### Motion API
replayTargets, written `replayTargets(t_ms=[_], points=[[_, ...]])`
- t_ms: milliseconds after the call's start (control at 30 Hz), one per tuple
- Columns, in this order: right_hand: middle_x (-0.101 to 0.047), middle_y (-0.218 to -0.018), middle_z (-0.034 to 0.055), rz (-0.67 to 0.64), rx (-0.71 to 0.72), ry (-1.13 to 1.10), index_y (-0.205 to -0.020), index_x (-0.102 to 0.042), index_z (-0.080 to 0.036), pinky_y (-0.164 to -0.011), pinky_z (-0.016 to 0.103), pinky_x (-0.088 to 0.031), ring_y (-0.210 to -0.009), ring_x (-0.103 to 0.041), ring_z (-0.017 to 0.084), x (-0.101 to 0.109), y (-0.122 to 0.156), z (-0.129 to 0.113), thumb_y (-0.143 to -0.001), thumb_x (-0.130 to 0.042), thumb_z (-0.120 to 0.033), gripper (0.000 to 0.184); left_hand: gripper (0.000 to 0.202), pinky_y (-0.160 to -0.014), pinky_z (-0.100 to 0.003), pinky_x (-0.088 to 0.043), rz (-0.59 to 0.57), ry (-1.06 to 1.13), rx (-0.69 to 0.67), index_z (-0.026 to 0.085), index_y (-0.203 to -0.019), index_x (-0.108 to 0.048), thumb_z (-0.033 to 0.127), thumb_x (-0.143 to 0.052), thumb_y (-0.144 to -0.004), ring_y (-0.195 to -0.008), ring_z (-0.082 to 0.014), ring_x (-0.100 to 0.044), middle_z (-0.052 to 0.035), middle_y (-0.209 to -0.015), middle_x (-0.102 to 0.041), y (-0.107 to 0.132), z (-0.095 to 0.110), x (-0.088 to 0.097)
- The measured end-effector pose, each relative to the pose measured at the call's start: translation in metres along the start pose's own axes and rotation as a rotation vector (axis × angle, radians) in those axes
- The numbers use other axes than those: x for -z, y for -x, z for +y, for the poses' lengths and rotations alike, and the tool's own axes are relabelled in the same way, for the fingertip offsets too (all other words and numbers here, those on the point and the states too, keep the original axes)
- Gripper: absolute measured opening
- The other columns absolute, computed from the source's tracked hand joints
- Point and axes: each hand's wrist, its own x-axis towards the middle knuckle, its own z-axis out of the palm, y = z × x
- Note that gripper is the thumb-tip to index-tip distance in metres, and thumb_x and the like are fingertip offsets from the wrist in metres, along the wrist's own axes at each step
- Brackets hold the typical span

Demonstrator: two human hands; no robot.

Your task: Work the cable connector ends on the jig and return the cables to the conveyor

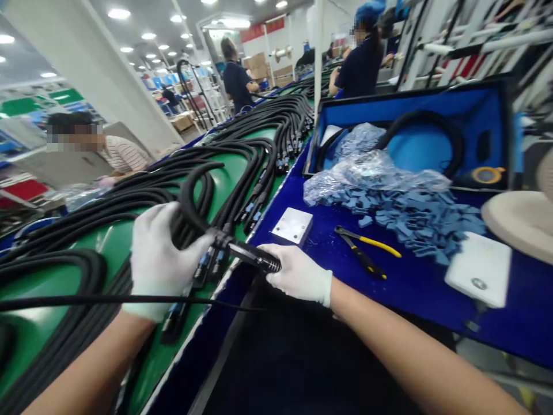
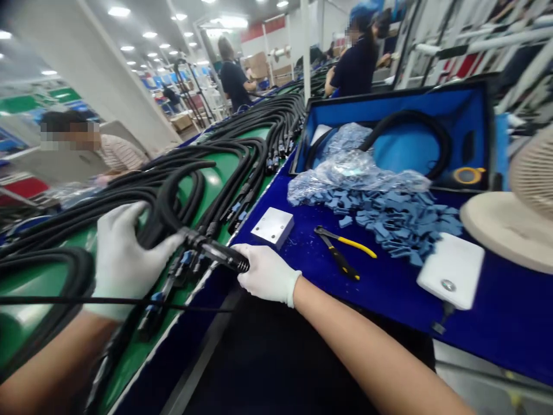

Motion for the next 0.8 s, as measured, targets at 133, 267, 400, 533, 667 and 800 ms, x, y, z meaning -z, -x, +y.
replayTargets(t_ms=[133,267,400,533,667,800], points=[[-0.074,-0.090,-0.0010,-0.121,0.005,0.211,-0.110,-0.069,-0.024,-0.070,0.025,-0.051,-0.075,-0.066,0.015,0.045,0.031,-0.020,-0.079,-0.058,-0.004,0.038,0.025,-0.097,-0.040,-0.047,-0.252,0.019,-0.577,0.028,-0.117,-0.072,0.025,-0.063,-0.094,-0.105,-0.0248,-0.065,-0.0058,-0.113,-0.071,0.014,0.023,-0.041],[-0.074,-0.090,0.0024,-0.097,-0.189,0.417,-0.108,-0.070,-0.021,-0.072,0.029,-0.050,-0.077,-0.067,0.019,0.089,0.060,-0.017,-0.088,-0.068,-0.044,0.030,0.024,-0.087,-0.032,-0.052,-0.355,0.254,-0.275,0.024,-0.114,-0.074,0.031,-0.058,-0.098,-0.096,-0.0206,-0.068,-0.0063,-0.109,-0.073,0.014,0.042,-0.076],[-0.069,-0.099,0.0190,0.236,-0.514,1.061,-0.092,-0.071,-0.011,-0.084,0.041,-0.047,-0.098,-0.064,0.033,0.116,0.084,0.022,-0.085,-0.070,-0.048,0.038,0.030,-0.099,-0.033,-0.050,-0.381,0.438,0.194,0.025,-0.111,-0.077,0.044,-0.067,-0.091,-0.108,-0.0238,-0.069,-0.0029,-0.113,-0.076,-0.008,0.064,-0.085],[-0.066,-0.087,0.0145,0.325,-0.504,1.108,-0.079,-0.064,-0.014,-0.070,0.035,-0.046,-0.081,-0.063,0.026,0.112,0.092,0.048,-0.085,-0.060,-0.025,0.013,0.040,-0.093,-0.036,-0.052,-0.457,0.540,0.351,0.022,-0.119,-0.076,0.045,-0.068,-0.088,-0.103,-0.0272,-0.072,-0.0039,-0.108,-0.079,-0.030,0.079,-0.083],[-0.066,-0.080,0.0063,0.384,-0.329,0.740,-0.078,-0.059,-0.018,-0.064,0.030,-0.046,-0.070,-0.061,0.019,0.094,0.085,0.032,-0.082,-0.061,-0.018,0.005,0.042,-0.084,-0.034,-0.053,-0.486,0.661,0.349,0.021,-0.122,-0.075,0.045,-0.065,-0.089,-0.093,-0.0264,-0.074,-0.0034,-0.099,-0.080,-0.042,0.085,-0.082],[-0.070,-0.104,0.0067,0.239,0.085,0.479,-0.092,-0.065,-0.018,-0.089,0.030,-0.052,-0.097,-0.066,0.020,0.082,0.071,0.009,-0.077,-0.058,-0.002,0.023,0.041,-0.083,-0.033,-0.052,-0.470,0.639,0.256,0.023,-0.122,-0.076,0.047,-0.063,-0.091,-0.096,-0.0266,-0.073,-0.0027,-0.107,-0.079,-0.049,0.087,-0.080]])
